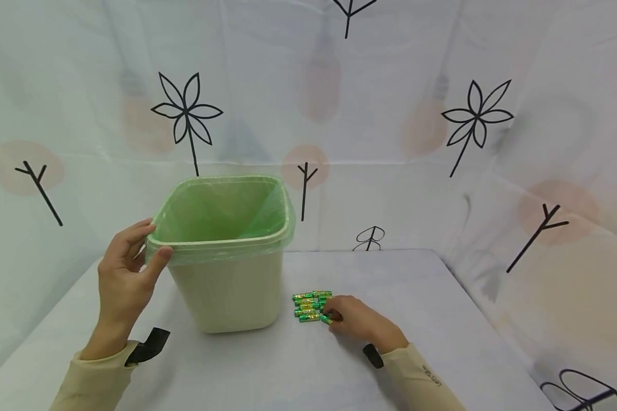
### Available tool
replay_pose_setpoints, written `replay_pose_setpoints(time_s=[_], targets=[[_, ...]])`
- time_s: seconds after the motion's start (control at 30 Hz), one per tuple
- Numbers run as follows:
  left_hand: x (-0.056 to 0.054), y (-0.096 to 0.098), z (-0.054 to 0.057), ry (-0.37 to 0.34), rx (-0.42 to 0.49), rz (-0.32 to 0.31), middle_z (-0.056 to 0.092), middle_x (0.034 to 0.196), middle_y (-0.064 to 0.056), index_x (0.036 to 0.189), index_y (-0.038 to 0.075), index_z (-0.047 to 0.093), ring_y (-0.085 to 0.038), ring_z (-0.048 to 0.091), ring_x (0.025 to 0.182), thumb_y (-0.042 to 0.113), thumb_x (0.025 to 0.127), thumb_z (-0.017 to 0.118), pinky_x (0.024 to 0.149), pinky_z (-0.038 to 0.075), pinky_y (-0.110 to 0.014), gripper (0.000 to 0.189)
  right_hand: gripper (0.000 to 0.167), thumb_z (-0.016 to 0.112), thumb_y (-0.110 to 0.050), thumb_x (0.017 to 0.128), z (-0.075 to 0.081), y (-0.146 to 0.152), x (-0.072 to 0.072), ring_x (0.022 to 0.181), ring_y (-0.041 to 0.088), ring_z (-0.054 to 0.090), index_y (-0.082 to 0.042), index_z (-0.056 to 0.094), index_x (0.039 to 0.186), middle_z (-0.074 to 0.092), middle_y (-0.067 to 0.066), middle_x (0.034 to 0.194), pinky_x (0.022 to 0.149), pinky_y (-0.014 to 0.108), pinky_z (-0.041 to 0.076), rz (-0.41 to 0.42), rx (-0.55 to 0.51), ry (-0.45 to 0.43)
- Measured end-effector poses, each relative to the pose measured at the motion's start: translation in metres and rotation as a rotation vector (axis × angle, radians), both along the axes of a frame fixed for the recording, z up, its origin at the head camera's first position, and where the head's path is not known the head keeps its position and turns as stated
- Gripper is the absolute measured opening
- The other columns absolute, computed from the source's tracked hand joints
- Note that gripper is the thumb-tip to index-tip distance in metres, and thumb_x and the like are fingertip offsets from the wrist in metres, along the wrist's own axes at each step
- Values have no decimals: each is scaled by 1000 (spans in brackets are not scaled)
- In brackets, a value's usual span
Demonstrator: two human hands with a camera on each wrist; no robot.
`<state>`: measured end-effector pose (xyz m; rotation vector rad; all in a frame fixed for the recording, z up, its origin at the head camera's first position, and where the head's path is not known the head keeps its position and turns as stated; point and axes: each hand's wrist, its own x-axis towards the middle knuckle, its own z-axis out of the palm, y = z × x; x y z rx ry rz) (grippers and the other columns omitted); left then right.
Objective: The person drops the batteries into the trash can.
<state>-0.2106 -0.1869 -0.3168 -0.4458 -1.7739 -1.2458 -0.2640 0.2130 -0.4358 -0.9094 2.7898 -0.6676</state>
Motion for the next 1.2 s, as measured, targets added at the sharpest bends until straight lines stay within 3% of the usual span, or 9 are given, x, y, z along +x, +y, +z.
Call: replay_pose_setpoints(time_s=[0.27,0.5,0.7,0.87,1.03,1.2], targets=[[-1,1,-1,-2,11,-15,55,127,-16,116,-11,58,-7,55,116,-13,72,76,93,49,-20,48,25,71,-10,85,13,2,6,77,9,50,-11,65,109,55,-10,84,64,25,46,-32,-35,4],[0,3,1,7,11,-24,55,128,-15,115,-10,58,-11,56,118,-12,72,76,93,49,-21,47,26,68,-11,88,45,6,10,79,10,54,-10,63,114,57,-10,88,66,25,50,-31,-103,44],[1,2,2,10,4,-22,55,128,-14,118,-6,59,-15,56,118,-9,74,76,93,49,-21,47,24,68,-14,89,88,4,5,79,8,54,-14,63,113,58,-11,89,69,25,52,25,-120,177],[2,3,1,11,3,-22,55,129,-13,118,-5,59,-17,56,118,-6,76,76,94,48,-21,45,26,70,-10,87,136,-4,4,78,8,53,-12,64,112,58,-10,87,68,27,52,74,-146,304],[1,2,1,15,3,-28,55,129,-13,117,-8,58,-21,56,119,-5,76,76,94,48,-23,46,25,70,-6,86,183,-20,0,77,8,53,-11,65,111,58,-8,85,67,28,52,168,-195,419],[1,2,2,30,5,-40,55,128,-15,117,-8,58,-23,56,119,-6,76,75,95,49,-23,44,25,68,-5,86,216,-44,-1,76,8,52,-9,65,111,58,-7,85,67,29,51,243,-226,501]])
